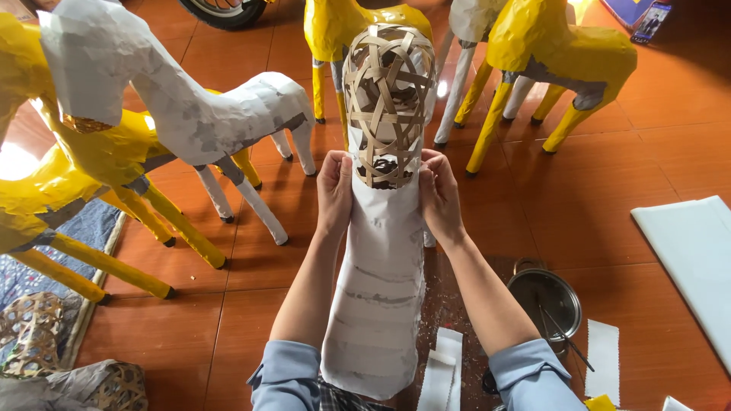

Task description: Applying paper strips and glue to a bamboo frame to create a paper horse.

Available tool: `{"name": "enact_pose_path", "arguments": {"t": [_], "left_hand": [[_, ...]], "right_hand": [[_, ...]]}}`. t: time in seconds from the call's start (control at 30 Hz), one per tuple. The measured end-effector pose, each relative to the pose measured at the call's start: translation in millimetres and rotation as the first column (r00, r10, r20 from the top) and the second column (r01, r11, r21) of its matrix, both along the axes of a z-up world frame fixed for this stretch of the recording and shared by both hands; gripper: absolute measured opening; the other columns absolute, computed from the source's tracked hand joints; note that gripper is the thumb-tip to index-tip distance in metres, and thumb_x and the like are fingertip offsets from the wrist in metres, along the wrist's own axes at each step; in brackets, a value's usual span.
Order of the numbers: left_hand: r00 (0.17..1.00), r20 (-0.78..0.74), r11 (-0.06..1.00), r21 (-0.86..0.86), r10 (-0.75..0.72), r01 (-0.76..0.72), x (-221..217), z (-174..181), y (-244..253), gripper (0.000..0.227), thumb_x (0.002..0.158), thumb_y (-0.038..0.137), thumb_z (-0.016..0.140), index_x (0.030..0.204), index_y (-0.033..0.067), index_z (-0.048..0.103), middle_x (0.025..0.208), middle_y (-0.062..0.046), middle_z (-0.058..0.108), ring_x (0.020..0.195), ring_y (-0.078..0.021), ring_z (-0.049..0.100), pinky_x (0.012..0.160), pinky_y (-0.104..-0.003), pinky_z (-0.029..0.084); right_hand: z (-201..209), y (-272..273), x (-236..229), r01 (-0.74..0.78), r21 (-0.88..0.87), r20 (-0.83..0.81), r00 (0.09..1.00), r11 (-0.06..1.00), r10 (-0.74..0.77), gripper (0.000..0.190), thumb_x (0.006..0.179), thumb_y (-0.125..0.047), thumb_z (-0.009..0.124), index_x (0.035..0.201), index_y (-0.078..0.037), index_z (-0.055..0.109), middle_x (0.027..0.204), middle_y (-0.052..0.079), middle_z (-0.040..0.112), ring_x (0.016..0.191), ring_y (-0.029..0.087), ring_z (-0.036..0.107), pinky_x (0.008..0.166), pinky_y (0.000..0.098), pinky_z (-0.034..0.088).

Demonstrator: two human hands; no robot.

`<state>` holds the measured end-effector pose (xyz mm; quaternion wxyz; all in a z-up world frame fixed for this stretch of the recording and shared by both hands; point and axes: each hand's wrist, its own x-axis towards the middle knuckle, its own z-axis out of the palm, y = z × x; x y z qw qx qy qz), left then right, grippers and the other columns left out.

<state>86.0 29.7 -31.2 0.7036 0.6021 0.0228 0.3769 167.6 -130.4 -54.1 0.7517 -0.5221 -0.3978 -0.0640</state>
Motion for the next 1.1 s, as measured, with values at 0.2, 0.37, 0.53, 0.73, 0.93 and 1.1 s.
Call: {"name": "enact_pose_path", "arguments": {"t": [0.2, 0.37, 0.53, 0.73, 0.93, 1.1], "left_hand": [[0.998, 0.003, 0.998, -0.025, -0.057, 0.057, 2, 3, 1, 0.018, 0.103, 0.024, 0.050, 0.096, 0.0083, 0.054, 0.072, 0.000, 0.053, 0.061, -0.0057, 0.049, 0.048, -0.016, 0.042], [0.928, -0.268, 0.957, 0.059, -0.259, 0.284, 4, -16, 16, 0.049, 0.108, 0.044, 0.030, 0.130, 0.0062, 0.052, 0.110, -0.010, 0.054, 0.098, -0.0186, 0.051, 0.083, -0.035, 0.052], [0.926, -0.292, 0.966, 0.025, -0.238, 0.256, -4, 16, 2, 0.054, 0.106, 0.042, 0.034, 0.139, 0.0006, 0.045, 0.132, -0.023, 0.047, 0.122, -0.0328, 0.045, 0.103, -0.051, 0.036], [0.966, -0.170, 0.962, 0.227, 0.196, -0.155, -37, 33, -17, 0.032, 0.105, 0.021, 0.039, 0.123, -0.0002, 0.055, 0.115, -0.021, 0.057, 0.115, -0.0346, 0.056, 0.104, -0.046, 0.041], [0.986, -0.154, 0.985, 0.149, -0.068, 0.091, -56, 48, -43, 0.078, 0.100, 0.061, 0.019, 0.148, -0.0001, 0.029, 0.151, -0.029, 0.027, 0.143, -0.0448, 0.021, 0.118, -0.054, 0.012], [0.967, -0.207, 0.948, 0.250, -0.147, 0.198, -57, 45, -40, 0.071, 0.104, 0.052, 0.015, 0.153, 0.0015, 0.022, 0.157, -0.026, 0.020, 0.146, -0.0408, 0.014, 0.120, -0.052, 0.008]], "right_hand": [[0, 8, 6, -0.042, 0.025, -0.006, 0.999, 0.999, 0.042, 0.038, 0.101, -0.045, 0.048, 0.111, -0.009, 0.043, 0.124, 0.014, 0.054, 0.097, 0.017, 0.051, 0.073, 0.0281, 0.038], [-55, 5, 31, 0.039, -0.345, 0.008, 0.999, 0.938, -0.038, 0.064, 0.106, -0.043, 0.013, 0.144, -0.001, 0.042, 0.134, 0.030, 0.049, 0.125, 0.043, 0.047, 0.105, 0.0559, 0.035], [-7, -1, -4, 0.067, -0.310, 0.002, 0.998, 0.948, -0.069, 0.056, 0.106, -0.040, 0.021, 0.147, -0.007, 0.038, 0.139, 0.027, 0.048, 0.128, 0.039, 0.046, 0.107, 0.0519, 0.035], [19, -6, -27, 0.083, -0.060, -0.053, 0.995, 0.995, -0.086, 0.050, 0.106, -0.043, 0.035, 0.143, -0.010, 0.042, 0.145, 0.018, 0.047, 0.133, 0.032, 0.044, 0.111, 0.0480, 0.035], [29, -4, -19, -0.078, 0.165, -0.048, 0.995, 0.983, 0.087, 0.008, 0.103, -0.011, 0.050, 0.109, -0.006, 0.051, 0.132, 0.016, 0.056, 0.116, 0.027, 0.058, 0.093, 0.0394, 0.048], [24, -4, -8, -0.088, 0.089, -0.024, 0.996, 0.992, 0.091, 0.013, 0.103, -0.019, 0.050, 0.101, -0.007, 0.048, 0.126, 0.014, 0.057, 0.109, 0.026, 0.062, 0.081, 0.0341, 0.049]]}}
